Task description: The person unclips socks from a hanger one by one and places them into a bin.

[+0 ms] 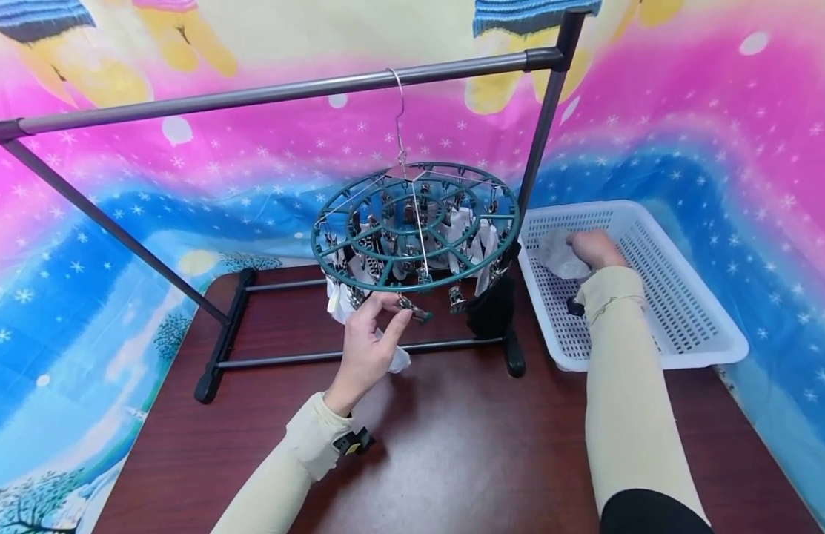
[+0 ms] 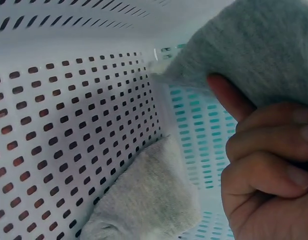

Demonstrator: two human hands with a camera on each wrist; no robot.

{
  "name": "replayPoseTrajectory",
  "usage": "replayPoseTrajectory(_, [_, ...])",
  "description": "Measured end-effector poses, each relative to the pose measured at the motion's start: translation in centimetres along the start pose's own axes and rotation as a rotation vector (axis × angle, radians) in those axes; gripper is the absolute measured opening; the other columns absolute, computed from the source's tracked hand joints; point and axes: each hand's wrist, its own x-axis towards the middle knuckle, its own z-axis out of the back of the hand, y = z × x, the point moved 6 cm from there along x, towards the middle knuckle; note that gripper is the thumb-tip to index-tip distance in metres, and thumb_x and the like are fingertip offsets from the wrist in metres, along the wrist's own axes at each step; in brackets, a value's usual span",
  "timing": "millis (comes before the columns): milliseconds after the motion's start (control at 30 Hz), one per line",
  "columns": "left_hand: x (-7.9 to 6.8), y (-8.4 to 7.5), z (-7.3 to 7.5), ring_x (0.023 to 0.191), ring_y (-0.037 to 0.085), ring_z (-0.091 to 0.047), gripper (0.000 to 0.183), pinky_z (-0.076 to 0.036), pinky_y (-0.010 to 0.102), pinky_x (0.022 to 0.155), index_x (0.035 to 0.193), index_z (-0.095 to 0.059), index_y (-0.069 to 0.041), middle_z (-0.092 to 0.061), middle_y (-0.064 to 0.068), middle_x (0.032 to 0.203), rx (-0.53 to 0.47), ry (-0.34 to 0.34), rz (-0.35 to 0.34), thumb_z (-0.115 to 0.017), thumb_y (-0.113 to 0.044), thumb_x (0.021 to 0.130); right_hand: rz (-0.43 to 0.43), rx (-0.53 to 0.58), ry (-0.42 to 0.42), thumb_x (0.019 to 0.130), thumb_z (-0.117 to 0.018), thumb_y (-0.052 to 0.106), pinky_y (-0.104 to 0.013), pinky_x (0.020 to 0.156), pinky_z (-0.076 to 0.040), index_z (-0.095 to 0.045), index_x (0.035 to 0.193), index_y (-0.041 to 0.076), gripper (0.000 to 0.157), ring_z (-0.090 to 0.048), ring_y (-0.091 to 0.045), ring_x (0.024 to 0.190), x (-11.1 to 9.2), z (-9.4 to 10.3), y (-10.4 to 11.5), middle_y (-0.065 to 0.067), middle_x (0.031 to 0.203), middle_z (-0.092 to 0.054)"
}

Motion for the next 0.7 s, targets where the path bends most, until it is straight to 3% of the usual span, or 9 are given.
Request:
replayPoseTrajectory(167, [-0.1,0.1,0.2,0.091,0.021,-0.071,0.014,-0.056,0.034,0.084,0.110,-0.068,-0.004,-0.072,0.008,0.097,-0.010,-0.005,0.006,-0.071,-0.007,0.097,0.033,0.022,0.088,0.110,-0.035,0.044,-0.034,0.079,-0.058,-0.024,0.161,-0.003,0.071,-0.065,-0.018,0.102,0.1,-0.9,0.2,-0.029,0.154,-0.041])
replayPoseTrajectory(233, [0.0,0.0,0.2,0.092,0.021,-0.071,0.014,-0.056,0.035,0.084,0.110,-0.068,-0.004,-0.072,0.008,0.097,-0.009,-0.006,0.006,-0.071,-0.007,0.097,0.070,0.010,0.128,0.109,-0.032,0.051,-0.034,0.082,-0.058,-0.026,0.161,-0.002,0.074,-0.066,-0.014,0.100,0.2,-1.1,0.5,-0.027,0.153,-0.042])
replayPoseTrajectory(333, [0.1,-0.1,0.2,0.092,0.021,-0.071,0.016,-0.057,0.036,0.085,0.111,-0.067,-0.003,-0.072,0.009,0.098,-0.004,-0.003,0.007,-0.071,-0.009,0.097,0.117,0.008,0.150,0.108,-0.026,0.059,-0.044,0.100,-0.053,-0.022,0.163,0.000,0.081,-0.060,-0.026,0.123,0.4,-1.2,0.9,-0.027,0.159,-0.036])
replayPoseTrajectory(433, [0.2,-0.2,0.0,0.093,0.021,-0.071,0.017,-0.056,0.036,0.086,0.112,-0.067,-0.002,-0.072,0.010,0.098,0.005,0.003,0.005,-0.071,-0.010,0.097,0.140,0.045,0.163,0.106,-0.024,0.064,-0.056,0.121,-0.033,-0.013,0.166,0.007,0.083,-0.031,-0.039,0.152,0.7,-1.4,1.1,-0.024,0.169,-0.020])
replayPoseTrajectory(533, [0.3,-0.3,0.0,0.094,0.021,-0.071,0.017,-0.056,0.036,0.086,0.111,-0.067,-0.002,-0.072,0.010,0.098,0.013,0.005,0.004,-0.072,-0.010,0.097,0.102,0.114,0.186,0.104,-0.027,0.067,-0.058,0.126,-0.019,-0.005,0.167,0.017,0.084,-0.014,-0.037,0.159,0.8,-1.8,0.8,-0.016,0.174,-0.012])
replayPoseTrajectory(633, [0.3,-0.2,0.1,0.094,0.021,-0.071,0.016,-0.056,0.036,0.086,0.111,-0.068,-0.003,-0.072,0.009,0.098,0.011,0.002,0.004,-0.072,-0.009,0.097,0.074,0.158,0.221,0.106,-0.030,0.064,-0.050,0.123,-0.033,-0.010,0.168,0.016,0.081,-0.029,-0.033,0.155,1.0,-2.3,0.2,-0.018,0.169,-0.024])
replayPoseTrajectory(700, [0.3,-0.2,0.2,0.094,0.021,-0.071,0.015,-0.056,0.036,0.086,0.111,-0.068,-0.003,-0.072,0.009,0.098,0.008,-0.001,0.001,-0.072,-0.009,0.097,0.069,0.135,0.250,0.108,-0.028,0.059,-0.044,0.113,-0.046,-0.011,0.167,0.010,0.078,-0.041,-0.031,0.147,0.9,-2.6,-0.1,-0.021,0.165,-0.028])
